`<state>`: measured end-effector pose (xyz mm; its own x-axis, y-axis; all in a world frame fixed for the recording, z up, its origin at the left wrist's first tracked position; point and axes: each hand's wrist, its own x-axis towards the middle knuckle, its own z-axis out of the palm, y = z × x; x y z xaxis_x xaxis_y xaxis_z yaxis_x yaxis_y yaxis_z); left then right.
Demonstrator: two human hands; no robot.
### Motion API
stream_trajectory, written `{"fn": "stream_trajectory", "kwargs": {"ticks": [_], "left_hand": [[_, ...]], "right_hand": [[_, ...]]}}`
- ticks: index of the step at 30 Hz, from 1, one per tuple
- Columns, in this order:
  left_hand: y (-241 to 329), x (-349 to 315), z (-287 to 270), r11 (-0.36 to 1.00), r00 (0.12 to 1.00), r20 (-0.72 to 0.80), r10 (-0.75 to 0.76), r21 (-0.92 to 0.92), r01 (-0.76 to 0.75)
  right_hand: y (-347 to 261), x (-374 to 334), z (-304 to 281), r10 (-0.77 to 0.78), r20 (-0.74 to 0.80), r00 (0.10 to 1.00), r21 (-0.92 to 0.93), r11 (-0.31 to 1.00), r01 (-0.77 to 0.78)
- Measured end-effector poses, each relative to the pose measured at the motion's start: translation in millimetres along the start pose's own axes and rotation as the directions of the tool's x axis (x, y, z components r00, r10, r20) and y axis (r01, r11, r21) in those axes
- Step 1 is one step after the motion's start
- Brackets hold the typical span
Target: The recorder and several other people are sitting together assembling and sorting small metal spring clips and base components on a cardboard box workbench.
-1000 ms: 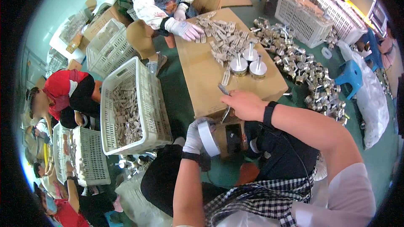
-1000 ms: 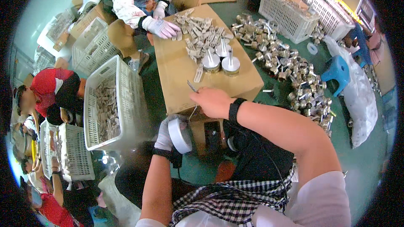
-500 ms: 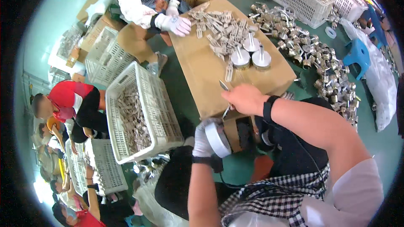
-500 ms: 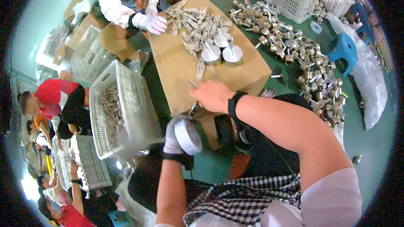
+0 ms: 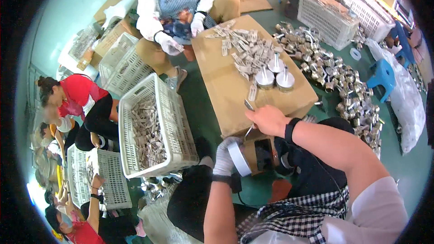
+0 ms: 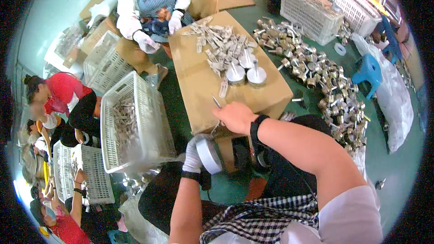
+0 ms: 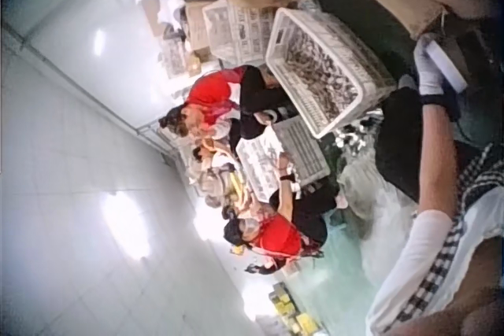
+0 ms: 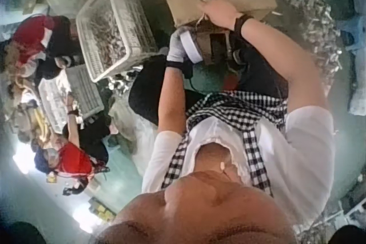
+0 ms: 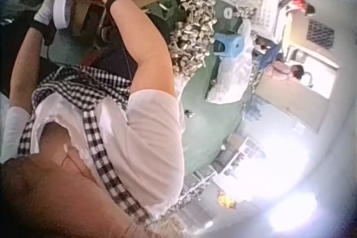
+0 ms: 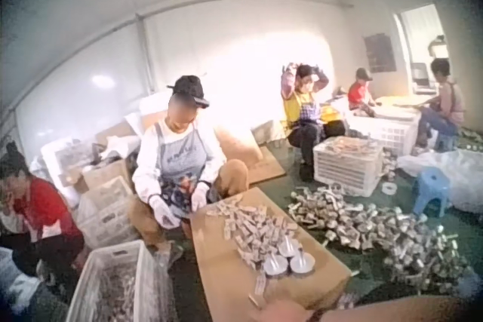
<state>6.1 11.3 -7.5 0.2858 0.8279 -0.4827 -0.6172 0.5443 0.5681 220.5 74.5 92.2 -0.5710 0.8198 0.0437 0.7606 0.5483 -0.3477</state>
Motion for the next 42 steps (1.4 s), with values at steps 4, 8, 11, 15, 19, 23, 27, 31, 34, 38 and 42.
{"fn": "stream_trajectory", "kwargs": {"ticks": [4,8,11,15,19,23,27,31,34,38,42], "left_hand": [[2.6,1.4,-1.7,0.998,0.999,-0.007,0.041,-0.049,-0.041],[-0.2,11.7,0.8,0.985,0.995,0.01,-0.101,-0.142,0.102],[17.9,0.3,2.2,0.994,0.997,0.055,-0.052,-0.09,0.057],[12.9,5.6,-16.1,0.999,0.994,0.109,0.018,-0.044,-0.013],[-0.6,15.9,-12.1,0.993,0.996,0.005,-0.086,-0.08,0.087],[4.7,16.5,-16.1,0.996,1.0,0.028,-0.01,-0.091,0.013],[6.3,23.7,-16.9,0.992,0.999,0.031,0.018,-0.126,-0.014],[3.9,13.2,-12.3,0.999,1.0,0.003,-0.002,-0.047,0.003],[2.6,17.9,-13.6,0.993,0.998,0.013,0.063,-0.099,-0.061],[0.6,18.9,-10.2,0.999,0.999,-0.001,0.045,-0.012,-0.045],[-0.3,17.4,-14.9,0.996,0.999,-0.033,0.01,-0.093,-0.013]], "right_hand": [[-2.1,5.9,-6.6,-0.056,-0.05,0.997,-0.065,0.996,0.053],[7.3,6.4,3.6,0.001,0.006,1.0,-0.023,1.0,0.0],[-2.9,8.1,-7.7,-0.02,0.006,1.0,-0.039,0.999,0.02],[0.3,10.5,2.7,-0.039,0.014,0.999,-0.061,0.997,0.04],[0.7,8.6,2.9,0.01,0.019,1.0,-0.047,0.999,-0.009],[-1.4,9.5,-10.0,-0.044,-0.014,0.999,-0.019,0.999,0.044],[-3.5,10.8,-9.9,-0.023,0.008,1.0,-0.001,1.0,0.023],[-3.8,11.3,-8.9,-0.024,0.028,0.999,-0.052,0.998,0.026],[-3.3,14.5,-4.5,-0.039,0.023,0.999,-0.035,0.999,0.04],[0.0,10.2,-0.5,-0.025,0.026,0.999,-0.054,0.998,0.026],[-7.6,8.8,-9.5,-0.04,0.036,0.999,-0.087,0.995,0.043]]}}
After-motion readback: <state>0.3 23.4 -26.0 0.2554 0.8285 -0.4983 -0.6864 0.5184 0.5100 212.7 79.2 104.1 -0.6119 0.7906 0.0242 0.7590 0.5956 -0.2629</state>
